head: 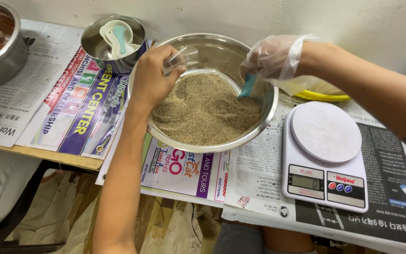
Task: Scooping powder into small plastic bags and weighing them on a digital scale
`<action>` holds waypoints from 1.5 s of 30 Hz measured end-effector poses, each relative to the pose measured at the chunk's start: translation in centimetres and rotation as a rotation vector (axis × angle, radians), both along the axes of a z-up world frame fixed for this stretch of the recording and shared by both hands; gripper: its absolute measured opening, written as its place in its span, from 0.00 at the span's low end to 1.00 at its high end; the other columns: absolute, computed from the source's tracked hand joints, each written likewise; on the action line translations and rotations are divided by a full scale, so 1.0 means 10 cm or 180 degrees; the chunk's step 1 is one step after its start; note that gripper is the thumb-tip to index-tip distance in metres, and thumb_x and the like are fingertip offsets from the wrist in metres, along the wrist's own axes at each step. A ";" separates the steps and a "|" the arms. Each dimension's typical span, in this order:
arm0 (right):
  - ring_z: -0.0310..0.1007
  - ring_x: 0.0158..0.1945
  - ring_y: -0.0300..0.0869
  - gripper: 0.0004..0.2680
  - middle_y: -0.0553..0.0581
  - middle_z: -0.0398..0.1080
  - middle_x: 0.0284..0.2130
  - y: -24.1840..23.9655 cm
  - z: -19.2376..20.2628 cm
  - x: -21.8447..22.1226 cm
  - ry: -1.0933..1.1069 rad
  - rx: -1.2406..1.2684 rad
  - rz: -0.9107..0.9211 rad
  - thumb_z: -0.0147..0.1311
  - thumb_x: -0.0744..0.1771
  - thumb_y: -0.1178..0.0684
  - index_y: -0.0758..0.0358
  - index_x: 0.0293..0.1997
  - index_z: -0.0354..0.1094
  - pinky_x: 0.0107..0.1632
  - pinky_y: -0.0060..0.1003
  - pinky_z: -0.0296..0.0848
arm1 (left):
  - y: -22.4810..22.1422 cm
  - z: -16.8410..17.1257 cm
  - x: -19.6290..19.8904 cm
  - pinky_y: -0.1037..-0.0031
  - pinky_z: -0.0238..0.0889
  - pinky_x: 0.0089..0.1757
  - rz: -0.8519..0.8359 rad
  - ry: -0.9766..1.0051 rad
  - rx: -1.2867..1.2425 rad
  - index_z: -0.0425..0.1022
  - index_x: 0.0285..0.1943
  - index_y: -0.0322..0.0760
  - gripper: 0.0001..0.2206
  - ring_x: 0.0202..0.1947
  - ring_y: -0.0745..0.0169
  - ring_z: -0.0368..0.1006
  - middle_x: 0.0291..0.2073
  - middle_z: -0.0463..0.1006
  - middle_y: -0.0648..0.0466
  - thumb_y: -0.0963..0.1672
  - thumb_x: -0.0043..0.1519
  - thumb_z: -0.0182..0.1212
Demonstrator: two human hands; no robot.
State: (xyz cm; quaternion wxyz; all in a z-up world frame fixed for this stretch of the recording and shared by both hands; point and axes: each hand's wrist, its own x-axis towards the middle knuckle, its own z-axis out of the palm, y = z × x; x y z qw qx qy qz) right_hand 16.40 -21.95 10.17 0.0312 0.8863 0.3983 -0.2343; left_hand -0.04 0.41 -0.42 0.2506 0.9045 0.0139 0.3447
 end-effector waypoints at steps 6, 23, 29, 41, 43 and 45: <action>0.76 0.39 0.43 0.14 0.47 0.82 0.38 -0.01 -0.14 0.32 0.0124 -0.0131 0.0628 0.46 0.70 0.59 0.45 0.48 0.82 0.46 0.36 0.70 | 0.02 -0.02 -0.01 0.65 0.60 0.39 -0.0011 -0.0084 0.0128 0.75 0.37 0.43 0.09 0.36 0.57 0.70 0.32 0.78 0.56 0.41 0.59 0.73; 0.72 0.28 0.42 0.06 0.60 0.77 0.34 -0.32 -0.69 1.09 0.1938 0.1188 -0.0565 0.55 0.69 0.61 0.65 0.47 0.78 0.28 0.29 0.71 | -0.01 0.01 -0.03 0.66 0.60 0.34 -0.0030 0.0171 0.0219 0.74 0.36 0.44 0.10 0.33 0.59 0.72 0.31 0.77 0.57 0.43 0.58 0.75; 0.52 0.19 0.36 0.09 0.53 0.61 0.18 -0.29 -0.56 0.83 0.2147 0.1527 -0.0872 0.47 0.71 0.61 0.65 0.47 0.77 0.21 0.28 0.49 | -0.03 -0.02 -0.03 0.66 0.66 0.34 0.0181 0.0416 0.0596 0.73 0.36 0.44 0.09 0.33 0.59 0.74 0.32 0.77 0.56 0.41 0.57 0.73; 0.46 0.20 0.31 0.10 0.49 0.55 0.19 -0.23 -0.50 0.91 0.3125 0.2208 -0.1166 0.38 0.69 0.66 0.56 0.43 0.67 0.21 0.23 0.44 | -0.05 -0.05 0.00 0.66 0.71 0.38 0.0563 0.0805 0.0882 0.72 0.40 0.43 0.12 0.36 0.58 0.74 0.36 0.77 0.56 0.42 0.55 0.74; 0.47 0.20 0.30 0.11 0.49 0.55 0.19 -0.15 -0.54 0.92 0.3048 0.2185 -0.1238 0.37 0.69 0.66 0.56 0.45 0.67 0.21 0.23 0.45 | -0.04 -0.08 0.02 0.69 0.70 0.38 0.0525 0.0862 0.0866 0.72 0.40 0.42 0.12 0.35 0.59 0.73 0.35 0.76 0.55 0.42 0.55 0.74; 0.48 0.20 0.30 0.12 0.48 0.55 0.19 -0.07 -0.59 0.91 0.2971 0.2173 -0.1312 0.36 0.69 0.66 0.55 0.46 0.67 0.20 0.23 0.45 | -0.05 -0.08 0.02 0.72 0.69 0.38 0.0480 0.0916 0.0861 0.72 0.40 0.41 0.13 0.34 0.61 0.72 0.35 0.76 0.55 0.42 0.55 0.75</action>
